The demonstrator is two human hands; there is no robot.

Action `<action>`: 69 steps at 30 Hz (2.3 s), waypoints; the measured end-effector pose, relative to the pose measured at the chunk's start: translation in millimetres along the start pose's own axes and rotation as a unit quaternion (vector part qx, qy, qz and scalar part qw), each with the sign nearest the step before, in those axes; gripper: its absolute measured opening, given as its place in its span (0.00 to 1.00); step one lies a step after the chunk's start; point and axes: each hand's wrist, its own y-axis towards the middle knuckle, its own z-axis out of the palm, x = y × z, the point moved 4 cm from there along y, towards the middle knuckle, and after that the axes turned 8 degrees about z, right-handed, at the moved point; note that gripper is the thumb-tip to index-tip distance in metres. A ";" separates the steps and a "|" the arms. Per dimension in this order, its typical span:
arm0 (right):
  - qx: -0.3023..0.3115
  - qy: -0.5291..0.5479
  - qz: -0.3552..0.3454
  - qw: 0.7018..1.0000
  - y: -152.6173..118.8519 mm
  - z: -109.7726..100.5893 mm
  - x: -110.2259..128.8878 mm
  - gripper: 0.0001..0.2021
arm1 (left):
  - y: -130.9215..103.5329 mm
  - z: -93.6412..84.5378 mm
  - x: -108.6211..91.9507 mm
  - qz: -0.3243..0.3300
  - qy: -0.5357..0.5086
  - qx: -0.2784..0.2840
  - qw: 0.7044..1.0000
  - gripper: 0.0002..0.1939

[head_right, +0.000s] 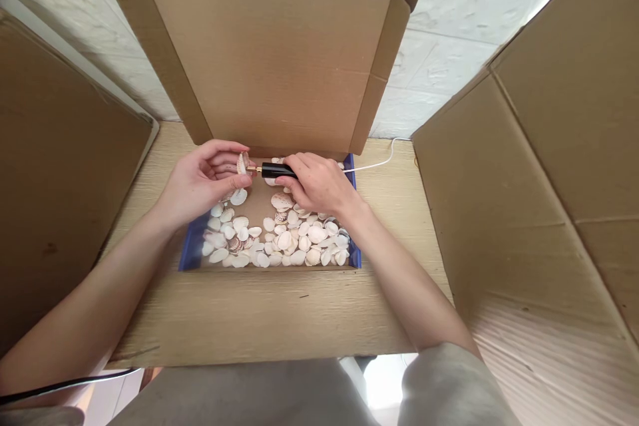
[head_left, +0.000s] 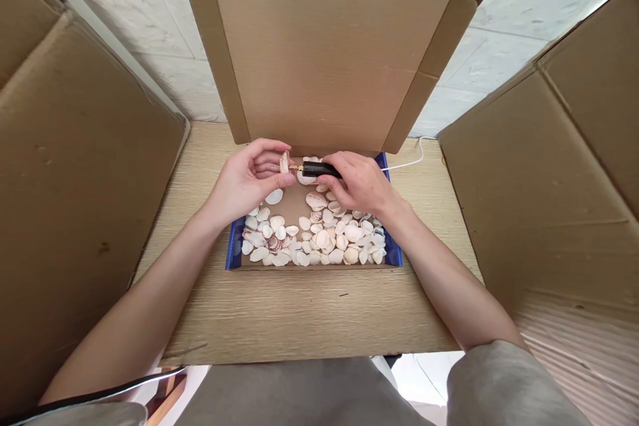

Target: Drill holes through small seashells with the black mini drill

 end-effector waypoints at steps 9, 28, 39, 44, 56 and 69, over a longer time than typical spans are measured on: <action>-0.148 -0.049 0.065 0.986 1.7 -15.0 -7.4 0.16 | 2.6 -7.4 2.8 0.029 -0.012 -0.078 0.996 0.23; -0.156 -0.027 0.067 0.985 2.6 -15.4 -6.9 0.14 | -7.6 12.5 -3.7 0.189 0.326 0.132 0.917 0.17; -0.154 -0.020 0.071 0.985 2.0 -14.3 -7.9 0.13 | -10.6 14.4 -8.3 0.192 0.320 0.153 0.915 0.13; -0.150 -0.026 0.074 0.986 2.4 -13.4 -8.2 0.12 | -9.8 10.0 -12.8 0.170 0.316 0.089 0.929 0.14; -0.156 -0.018 0.078 0.984 1.9 -12.4 -9.2 0.12 | -6.4 -3.2 -10.7 0.138 0.311 -0.002 0.940 0.15; -0.159 -0.016 0.081 0.984 3.9 -11.4 -8.9 0.12 | -11.6 -9.6 -4.8 0.132 0.446 0.277 0.841 0.16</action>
